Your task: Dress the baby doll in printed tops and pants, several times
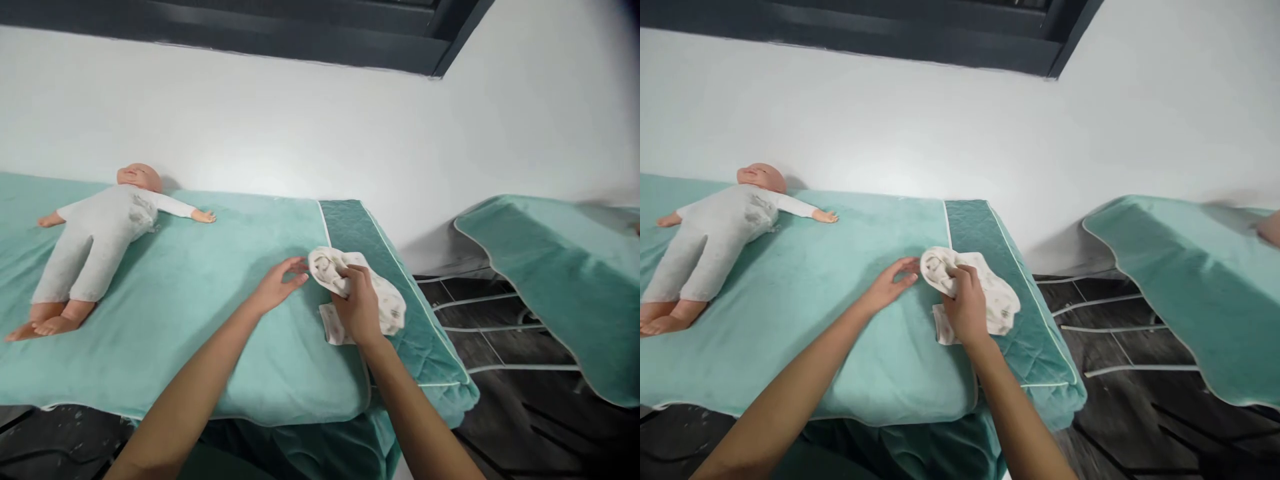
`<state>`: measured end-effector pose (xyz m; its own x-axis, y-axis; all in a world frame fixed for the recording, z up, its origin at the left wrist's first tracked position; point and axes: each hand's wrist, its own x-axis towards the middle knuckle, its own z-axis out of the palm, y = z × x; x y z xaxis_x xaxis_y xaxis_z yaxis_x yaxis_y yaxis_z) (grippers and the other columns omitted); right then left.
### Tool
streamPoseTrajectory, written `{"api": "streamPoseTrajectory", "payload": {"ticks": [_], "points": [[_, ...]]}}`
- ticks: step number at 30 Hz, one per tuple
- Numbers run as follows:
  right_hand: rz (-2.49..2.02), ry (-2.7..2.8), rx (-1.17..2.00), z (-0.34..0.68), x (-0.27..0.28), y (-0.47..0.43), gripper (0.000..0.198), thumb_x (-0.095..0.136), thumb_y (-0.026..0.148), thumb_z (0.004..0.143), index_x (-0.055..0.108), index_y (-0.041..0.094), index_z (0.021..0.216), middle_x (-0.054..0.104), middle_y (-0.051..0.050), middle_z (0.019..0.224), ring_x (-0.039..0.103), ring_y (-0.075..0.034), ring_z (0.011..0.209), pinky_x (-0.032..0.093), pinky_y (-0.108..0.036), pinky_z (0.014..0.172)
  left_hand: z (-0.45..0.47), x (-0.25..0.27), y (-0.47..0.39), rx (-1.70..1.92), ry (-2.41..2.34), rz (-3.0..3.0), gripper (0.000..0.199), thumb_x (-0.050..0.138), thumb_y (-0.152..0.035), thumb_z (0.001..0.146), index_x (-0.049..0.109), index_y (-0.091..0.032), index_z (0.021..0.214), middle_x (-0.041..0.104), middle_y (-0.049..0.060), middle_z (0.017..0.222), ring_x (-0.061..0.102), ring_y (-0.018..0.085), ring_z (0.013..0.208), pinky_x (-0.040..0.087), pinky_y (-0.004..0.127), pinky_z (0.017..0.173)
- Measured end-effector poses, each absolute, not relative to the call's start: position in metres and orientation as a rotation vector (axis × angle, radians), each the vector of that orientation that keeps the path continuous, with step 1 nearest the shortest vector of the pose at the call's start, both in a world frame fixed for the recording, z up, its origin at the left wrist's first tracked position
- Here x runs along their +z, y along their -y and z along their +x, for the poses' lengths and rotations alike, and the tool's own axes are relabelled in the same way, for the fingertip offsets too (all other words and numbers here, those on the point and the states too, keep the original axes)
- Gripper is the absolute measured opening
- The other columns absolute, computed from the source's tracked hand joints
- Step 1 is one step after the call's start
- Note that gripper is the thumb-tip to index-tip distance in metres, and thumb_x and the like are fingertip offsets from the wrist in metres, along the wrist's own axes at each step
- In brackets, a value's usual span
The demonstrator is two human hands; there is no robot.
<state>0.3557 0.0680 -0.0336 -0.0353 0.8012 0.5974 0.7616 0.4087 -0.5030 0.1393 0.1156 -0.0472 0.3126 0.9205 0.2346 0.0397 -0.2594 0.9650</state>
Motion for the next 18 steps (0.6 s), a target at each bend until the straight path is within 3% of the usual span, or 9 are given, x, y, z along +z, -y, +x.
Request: {"api": "streamPoseTrajectory", "payload": {"ticks": [6,11,14,18], "points": [[-0.903,1.802,0.420,0.267,-0.002,-0.128,0.033,0.070,0.024,0.085,0.052,0.027,0.112,0.057,-0.007,0.120,0.058,-0.025,0.118,0.048,-0.044,0.104,0.113,-0.039,-0.116,1.546,-0.689,0.913,0.054,0.074,-0.054,0.085,0.065,-0.025,0.129,0.061,0.009,0.144,0.062,0.027,0.125,0.051,0.039,0.103],[-0.853,1.861,0.782,0.232,-0.027,-0.149,0.036,0.079,0.035,0.080,0.059,0.026,0.109,0.058,-0.007,0.123,0.055,-0.026,0.125,0.045,-0.044,0.108,0.107,-0.031,-0.122,1.691,-0.894,0.572,0.048,0.084,-0.034,0.076,0.068,-0.020,0.120,0.073,0.008,0.119,0.069,0.024,0.110,0.053,0.036,0.098],[-0.856,1.836,0.918,0.237,-0.034,-0.144,0.025,0.076,0.032,0.082,0.063,0.026,0.103,0.056,-0.007,0.129,0.055,-0.025,0.126,0.049,-0.039,0.099,0.111,-0.031,-0.123,1.667,-0.953,0.581,0.049,0.084,-0.036,0.077,0.070,-0.017,0.119,0.075,0.008,0.115,0.070,0.025,0.109,0.053,0.037,0.100],[-0.929,1.701,0.908,0.247,-0.031,-0.137,0.012,0.070,0.026,0.083,0.063,0.025,0.092,0.057,-0.005,0.121,0.061,-0.020,0.105,0.052,-0.033,0.083,0.113,-0.034,-0.119,1.639,-0.977,0.649,0.053,0.077,-0.053,0.082,0.070,-0.017,0.120,0.075,0.009,0.117,0.069,0.026,0.114,0.052,0.036,0.101]]}}
